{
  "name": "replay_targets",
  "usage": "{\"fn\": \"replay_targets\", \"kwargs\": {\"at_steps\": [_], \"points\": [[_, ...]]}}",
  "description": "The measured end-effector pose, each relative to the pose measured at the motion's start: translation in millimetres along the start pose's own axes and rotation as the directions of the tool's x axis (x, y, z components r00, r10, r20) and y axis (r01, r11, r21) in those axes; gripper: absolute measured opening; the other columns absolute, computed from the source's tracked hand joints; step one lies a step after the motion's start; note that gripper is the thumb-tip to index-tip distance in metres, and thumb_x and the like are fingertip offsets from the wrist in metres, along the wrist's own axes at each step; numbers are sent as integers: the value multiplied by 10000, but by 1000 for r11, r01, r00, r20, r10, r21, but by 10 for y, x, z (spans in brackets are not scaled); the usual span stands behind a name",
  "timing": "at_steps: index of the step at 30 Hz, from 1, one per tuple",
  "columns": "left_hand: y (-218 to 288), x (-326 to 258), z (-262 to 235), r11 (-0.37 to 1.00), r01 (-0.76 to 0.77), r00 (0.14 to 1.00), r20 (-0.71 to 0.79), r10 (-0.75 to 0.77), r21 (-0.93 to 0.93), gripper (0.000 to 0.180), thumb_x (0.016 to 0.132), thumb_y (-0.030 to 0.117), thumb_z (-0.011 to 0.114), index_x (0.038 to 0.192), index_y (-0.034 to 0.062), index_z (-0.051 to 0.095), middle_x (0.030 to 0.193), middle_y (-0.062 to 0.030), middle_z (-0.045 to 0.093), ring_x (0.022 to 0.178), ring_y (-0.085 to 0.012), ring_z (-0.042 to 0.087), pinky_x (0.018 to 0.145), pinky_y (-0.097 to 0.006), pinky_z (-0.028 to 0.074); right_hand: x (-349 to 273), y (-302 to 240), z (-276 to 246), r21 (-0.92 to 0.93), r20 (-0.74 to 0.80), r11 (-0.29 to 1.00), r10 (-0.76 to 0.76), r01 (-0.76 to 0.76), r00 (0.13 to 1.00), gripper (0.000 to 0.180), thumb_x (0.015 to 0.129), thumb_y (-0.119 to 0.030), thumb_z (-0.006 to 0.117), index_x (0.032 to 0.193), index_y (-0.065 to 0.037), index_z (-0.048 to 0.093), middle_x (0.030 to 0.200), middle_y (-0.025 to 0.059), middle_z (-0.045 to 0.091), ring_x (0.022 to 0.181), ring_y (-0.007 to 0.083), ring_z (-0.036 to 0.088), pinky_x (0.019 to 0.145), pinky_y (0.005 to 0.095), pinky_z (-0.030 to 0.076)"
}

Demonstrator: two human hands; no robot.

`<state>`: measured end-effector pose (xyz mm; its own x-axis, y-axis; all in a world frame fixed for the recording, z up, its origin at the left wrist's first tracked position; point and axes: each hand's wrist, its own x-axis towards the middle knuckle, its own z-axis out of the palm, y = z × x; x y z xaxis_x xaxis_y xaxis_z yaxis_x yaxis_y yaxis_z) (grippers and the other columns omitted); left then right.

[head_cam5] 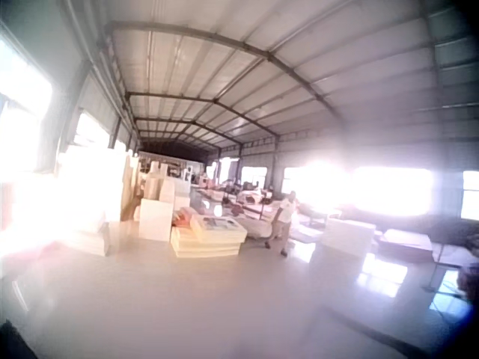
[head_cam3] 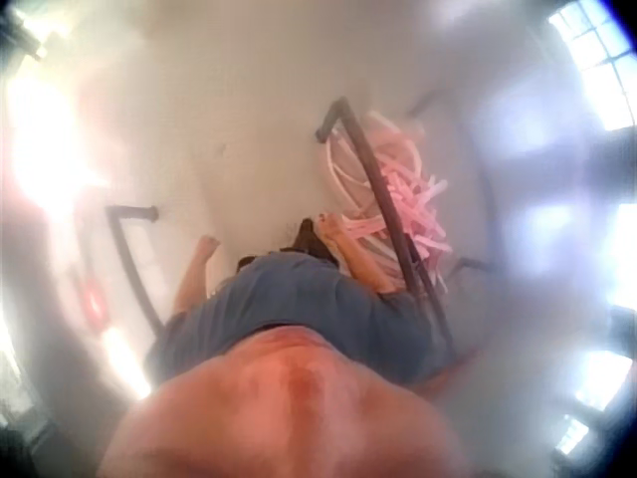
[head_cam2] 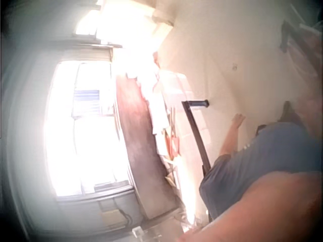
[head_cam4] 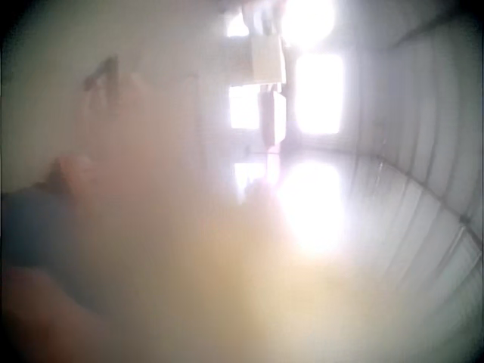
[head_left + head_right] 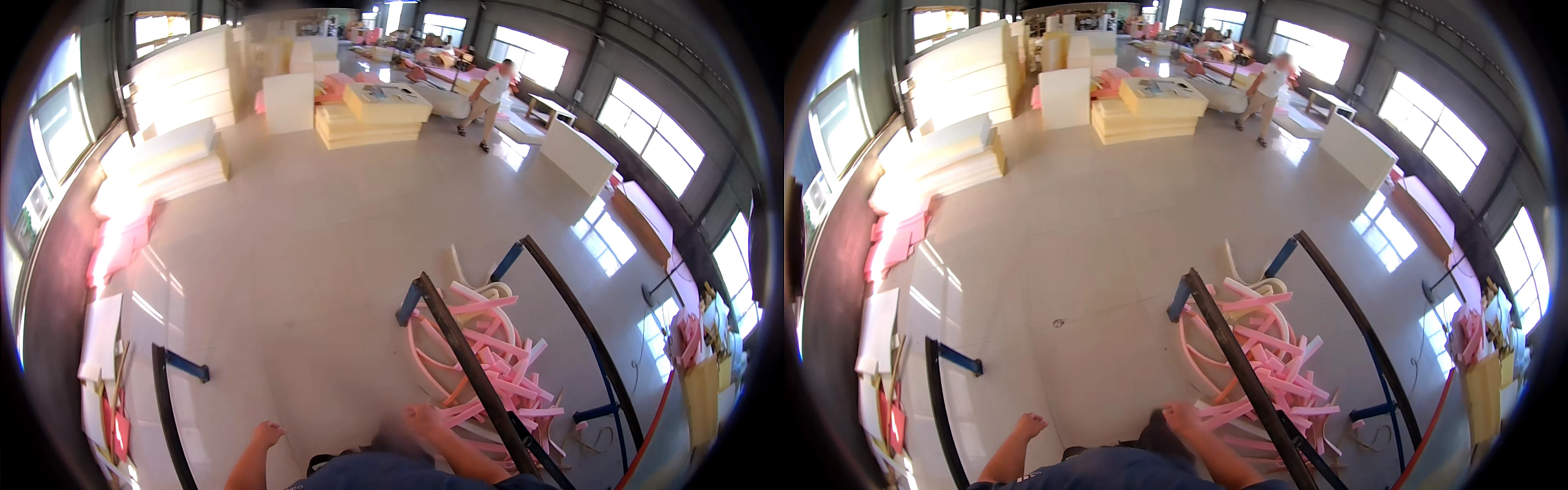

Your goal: The person picks up pink foam sheets and places them on a manual guillotine cutter to trim them. They then handle a large white foam roll, positioning it on the cutter table and measuring it with a tape measure.

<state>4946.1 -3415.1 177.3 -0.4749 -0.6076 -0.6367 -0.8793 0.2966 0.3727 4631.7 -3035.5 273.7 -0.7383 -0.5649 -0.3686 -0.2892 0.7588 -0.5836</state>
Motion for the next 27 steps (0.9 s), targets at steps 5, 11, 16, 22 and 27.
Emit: {"fn": "replay_targets", "kwargs": {"at_steps": [5,11,16,22,27], "points": [[1653,845,-366,978,-193,981,-6,193,-74,461,772,392,720,1115,87,675,1067,-109,703,1002,-265,664,882,-391,516,805,113,-378,-58,-72,989,134,-138,988,288,808,-322,566,932,-121,731,941,177,700,925,356,665,837,440,516],[2793,1689,-830,908,-416,907,105,409,53,485,755,409,728,1108,79,676,1062,-99,709,994,-252,671,888,-369,515,2306,80,-721,-101,-136,990,86,-100,987,253,830,-276,543,906,-111,720,922,170,695,918,365,651,846,468,507],[2720,2401,-1199,672,-660,734,99,672,334,384,897,434,570,983,81,695,1015,-107,697,982,-293,653,850,-423,517,3526,-318,-1429,-196,-80,970,-163,145,983,216,836,-251,543,852,-103,699,839,189,675,877,386,646,829,490,505],[2060,3171,-1659,396,-605,795,502,340,691,251,889,354,531,1030,239,704,1049,-43,699,967,-248,672,807,-397,543,4612,-873,-1963,16,-324,1000,15,-11,946,182,840,-192,526,789,-92,670,743,156,660,763,380,657,772,472,527],[2165,4021,-2158,528,-569,817,507,275,630,380,881,482,520,964,163,709,1044,-65,697,981,-276,654,845,-416,514,5458,-623,-1741,-184,-57,977,94,-103,994,298,846,-324,582,928,-59,693,947,163,696,889,341,668,784,437,528]]}}
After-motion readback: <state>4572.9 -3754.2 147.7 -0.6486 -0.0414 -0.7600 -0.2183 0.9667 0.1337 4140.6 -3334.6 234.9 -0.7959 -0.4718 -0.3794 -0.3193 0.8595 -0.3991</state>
